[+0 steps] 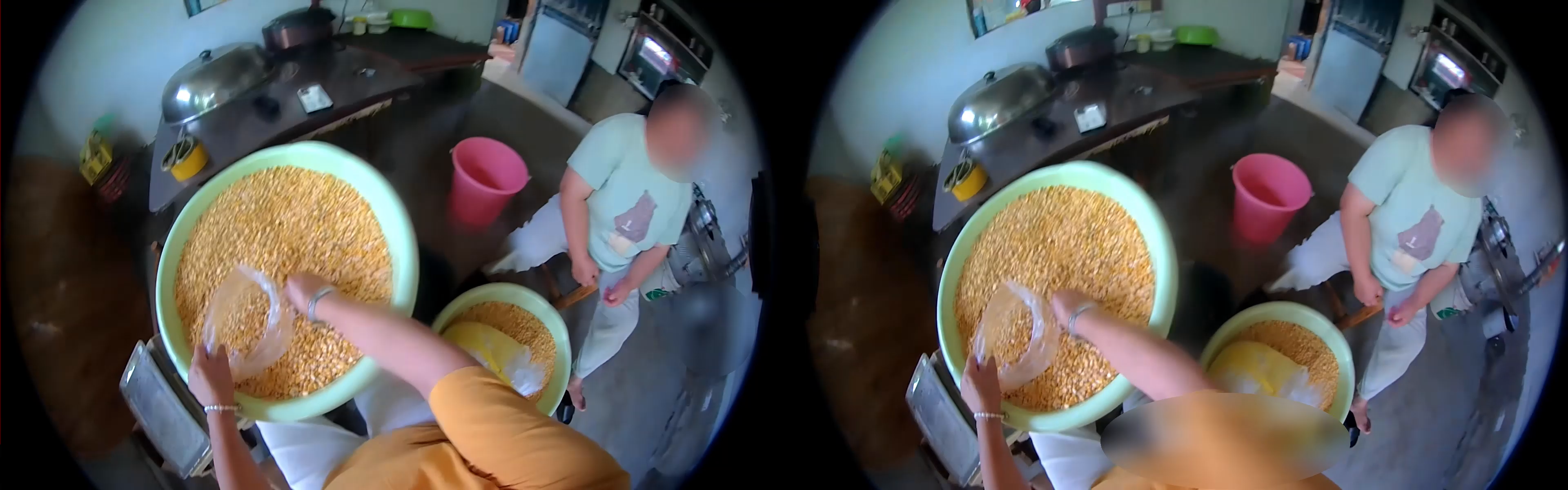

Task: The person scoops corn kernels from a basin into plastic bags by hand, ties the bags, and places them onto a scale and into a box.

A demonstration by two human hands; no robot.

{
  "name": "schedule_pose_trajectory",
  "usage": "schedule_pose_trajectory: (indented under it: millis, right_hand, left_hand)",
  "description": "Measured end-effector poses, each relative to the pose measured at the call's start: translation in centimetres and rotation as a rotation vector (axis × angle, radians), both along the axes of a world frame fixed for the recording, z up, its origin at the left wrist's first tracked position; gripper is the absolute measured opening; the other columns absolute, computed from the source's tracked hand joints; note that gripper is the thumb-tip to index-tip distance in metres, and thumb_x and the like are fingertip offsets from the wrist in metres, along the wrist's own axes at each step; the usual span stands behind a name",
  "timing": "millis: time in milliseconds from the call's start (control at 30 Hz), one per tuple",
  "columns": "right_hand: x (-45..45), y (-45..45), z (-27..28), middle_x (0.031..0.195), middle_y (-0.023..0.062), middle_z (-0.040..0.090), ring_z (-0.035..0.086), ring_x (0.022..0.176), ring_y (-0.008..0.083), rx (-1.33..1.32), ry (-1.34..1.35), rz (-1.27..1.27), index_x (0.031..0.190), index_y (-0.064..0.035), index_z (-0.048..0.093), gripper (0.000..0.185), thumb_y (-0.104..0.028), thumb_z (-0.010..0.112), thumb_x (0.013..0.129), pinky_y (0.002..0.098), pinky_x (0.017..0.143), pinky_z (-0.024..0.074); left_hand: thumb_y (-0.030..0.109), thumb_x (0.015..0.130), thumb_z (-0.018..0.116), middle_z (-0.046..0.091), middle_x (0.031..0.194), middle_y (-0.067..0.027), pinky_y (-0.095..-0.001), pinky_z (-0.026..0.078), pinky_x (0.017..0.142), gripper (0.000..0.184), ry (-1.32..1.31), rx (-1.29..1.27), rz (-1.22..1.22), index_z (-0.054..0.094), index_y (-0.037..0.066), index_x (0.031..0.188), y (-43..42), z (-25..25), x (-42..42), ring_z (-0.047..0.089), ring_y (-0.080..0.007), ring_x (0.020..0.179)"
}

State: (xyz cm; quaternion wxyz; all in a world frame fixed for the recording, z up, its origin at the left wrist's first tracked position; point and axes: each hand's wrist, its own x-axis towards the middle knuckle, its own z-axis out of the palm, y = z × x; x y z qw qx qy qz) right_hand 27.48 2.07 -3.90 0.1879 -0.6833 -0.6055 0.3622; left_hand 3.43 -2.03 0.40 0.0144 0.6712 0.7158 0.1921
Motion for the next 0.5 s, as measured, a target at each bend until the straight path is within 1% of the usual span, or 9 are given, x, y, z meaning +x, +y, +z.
schedule_pose_trajectory:
  millis: [33,67,100,167,200,233,300,400,500]
  right_hand:
    - [-0.1,0.8,0.2,0.065,0.0156,0.058,0.057,0.061,0.0232,0.005,-0.01,-0.016,0.07,-0.0034,0.061,0.029,-0.026,0.051,0.085,0.0377,0.065,0.0485]
    - [0.3,0.9,0.4,0.082,0.023,0.063,0.062,0.079,0.0315,-0.053,0.043,-0.032,0.08,0.0004,0.063,0.029,-0.021,0.045,0.085,0.0405,0.073,0.0491]
    - [0.5,2.7,-2.7,0.082,0.0235,0.063,0.062,0.079,0.0333,0.068,0.011,-0.012,0.081,0.0015,0.064,0.03,-0.021,0.044,0.086,0.0404,0.073,0.0491]
    - [1.2,3.4,-3.2,0.084,0.022,0.063,0.062,0.08,0.0359,0.23,-0.157,0.031,0.078,0.0009,0.065,0.034,-0.027,0.047,0.085,0.0409,0.072,0.0492]
    - [1.4,3.4,-2.8,0.081,0.0207,0.064,0.062,0.075,0.0359,0.118,0.071,-0.156,0.077,0.0008,0.065,0.033,-0.027,0.05,0.082,0.0414,0.07,0.0491]
    - [1.6,3.8,-3.5,0.063,0.0181,0.061,0.062,0.063,0.0309,0.133,0.231,-0.232,0.07,0.0006,0.064,0.029,-0.023,0.052,0.082,0.0388,0.057,0.0491]
    - [2.1,3.3,-1.6,0.058,0.0098,0.055,0.053,0.053,0.0165,-0.241,0.809,-0.496,0.074,-0.0021,0.06,0.024,-0.022,0.053,0.084,0.0281,0.048,0.0436]
    - [3.2,2.2,0.2,0.064,0.0075,0.054,0.052,0.054,0.0114,-0.384,1.085,-0.648,0.083,-0.0043,0.058,0.018,-0.023,0.057,0.084,0.022,0.048,0.0418]
    - [2.8,1.1,2.7,0.07,0.0068,0.056,0.051,0.056,0.0102,-0.354,1.097,-0.636,0.086,-0.0056,0.057,0.022,-0.027,0.058,0.085,0.0215,0.048,0.0427]
  left_hand:
    - [0.025,0.078,0.057,0.06,0.071,-0.0208,-0.0487,0.044,0.06,0.019,0.007,-0.046,0.018,0.054,0.006,0.078,0.0,0.3,-0.1,0.057,-0.0403,0.069]
    - [0.026,0.08,0.056,0.059,0.07,-0.0212,-0.049,0.045,0.059,0.019,0.037,0.002,-0.007,0.053,0.007,0.077,0.3,-0.6,-0.7,0.057,-0.0407,0.068]
    - [0.026,0.082,0.056,0.059,0.068,-0.0209,-0.0494,0.044,0.058,0.021,0.037,0.006,-0.024,0.052,0.007,0.076,0.1,-0.4,-0.8,0.057,-0.0407,0.067]
    - [0.027,0.082,0.057,0.058,0.065,-0.0192,-0.048,0.044,0.056,0.023,0.055,0.016,-0.044,0.052,0.006,0.073,0.2,-0.7,-1.2,0.057,-0.0394,0.065]
    - [0.026,0.081,0.059,0.058,0.064,-0.0182,-0.047,0.044,0.055,0.023,0.05,0.029,-0.052,0.051,0.006,0.072,0.2,-0.6,-1.1,0.058,-0.0385,0.064]
    - [0.026,0.08,0.06,0.058,0.062,-0.0173,-0.046,0.044,0.055,0.024,0.042,0.045,-0.064,0.051,0.006,0.071,0.1,-0.5,-1.0,0.058,-0.0376,0.063]
    - [0.025,0.079,0.062,0.057,0.061,-0.0153,-0.0442,0.044,0.054,0.024,0.012,0.08,-0.087,0.051,0.006,0.069,0.1,-0.8,-1.2,0.057,-0.0361,0.06]
    - [0.025,0.079,0.063,0.058,0.06,-0.0137,-0.0432,0.044,0.053,0.022,0.02,0.088,-0.083,0.053,0.007,0.071,0.0,-0.9,-1.4,0.057,-0.0347,0.059]
    - [0.025,0.079,0.062,0.059,0.061,-0.0137,-0.0431,0.045,0.053,0.021,-0.007,0.09,-0.078,0.054,0.008,0.072,0.2,-0.9,-1.3,0.058,-0.0343,0.059]
